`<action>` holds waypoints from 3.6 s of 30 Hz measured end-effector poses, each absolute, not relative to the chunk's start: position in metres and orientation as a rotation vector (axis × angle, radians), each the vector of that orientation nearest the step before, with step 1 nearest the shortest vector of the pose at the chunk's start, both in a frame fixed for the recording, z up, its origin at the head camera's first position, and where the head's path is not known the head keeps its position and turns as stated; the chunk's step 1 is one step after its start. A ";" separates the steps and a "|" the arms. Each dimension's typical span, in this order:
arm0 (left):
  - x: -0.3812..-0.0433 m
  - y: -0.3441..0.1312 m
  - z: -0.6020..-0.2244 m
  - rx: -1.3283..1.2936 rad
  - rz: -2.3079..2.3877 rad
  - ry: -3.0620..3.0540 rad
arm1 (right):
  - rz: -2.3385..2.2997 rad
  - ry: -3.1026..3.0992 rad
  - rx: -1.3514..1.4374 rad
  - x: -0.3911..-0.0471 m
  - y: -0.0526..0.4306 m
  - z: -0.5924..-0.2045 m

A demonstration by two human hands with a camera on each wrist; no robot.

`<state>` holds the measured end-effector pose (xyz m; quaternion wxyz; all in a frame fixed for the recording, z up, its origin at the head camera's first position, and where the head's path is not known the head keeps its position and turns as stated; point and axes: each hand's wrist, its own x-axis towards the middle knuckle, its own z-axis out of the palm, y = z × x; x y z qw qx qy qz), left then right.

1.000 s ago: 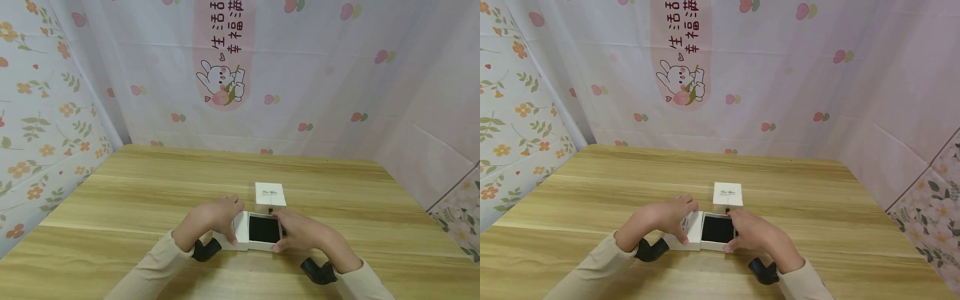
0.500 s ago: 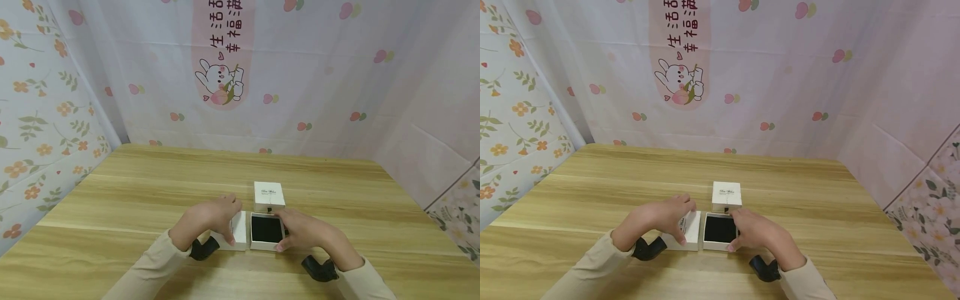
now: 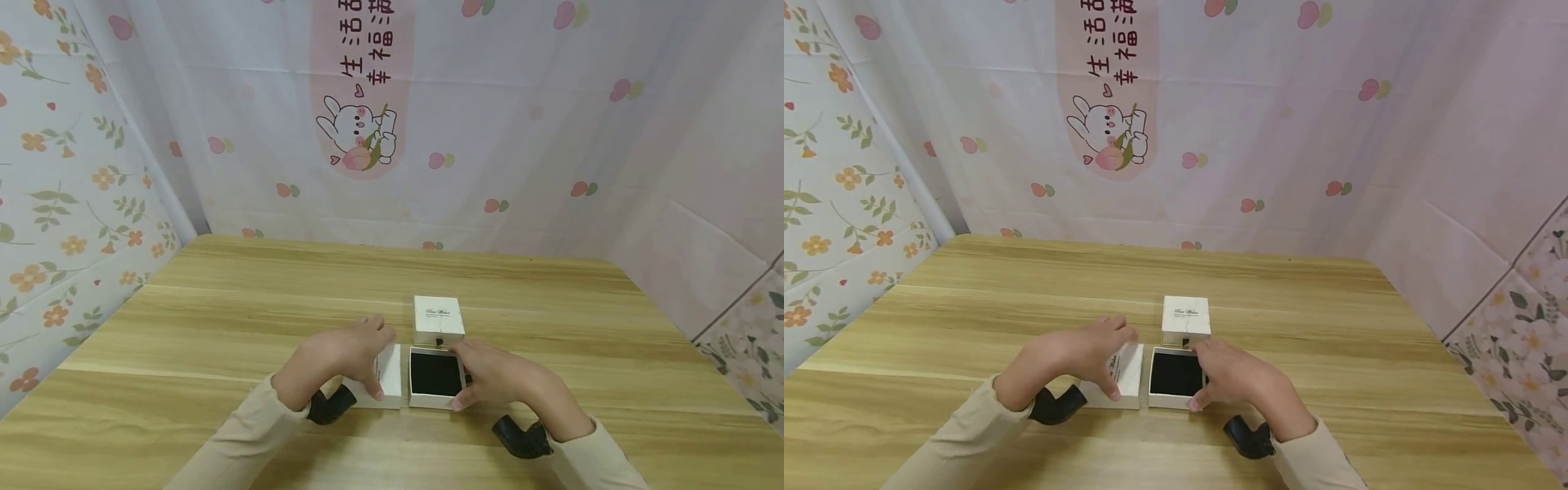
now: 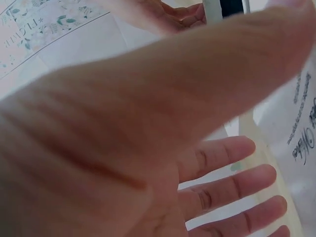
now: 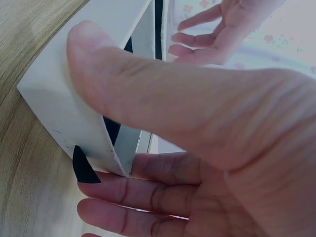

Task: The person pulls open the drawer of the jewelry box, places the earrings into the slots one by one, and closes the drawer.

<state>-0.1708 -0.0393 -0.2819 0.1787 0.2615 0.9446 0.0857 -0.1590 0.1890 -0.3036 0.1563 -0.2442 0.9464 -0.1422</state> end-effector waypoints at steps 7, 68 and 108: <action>-0.170 -0.032 -0.285 0.882 0.207 2.695 | -0.447 2.707 -0.695 -0.160 0.188 -0.304; -0.168 -0.012 -0.307 1.068 0.074 2.790 | -0.416 2.707 -0.643 -0.172 0.241 -0.284; -0.169 -0.012 -0.306 1.038 0.085 2.778 | -0.259 2.640 -0.445 -0.176 0.239 -0.305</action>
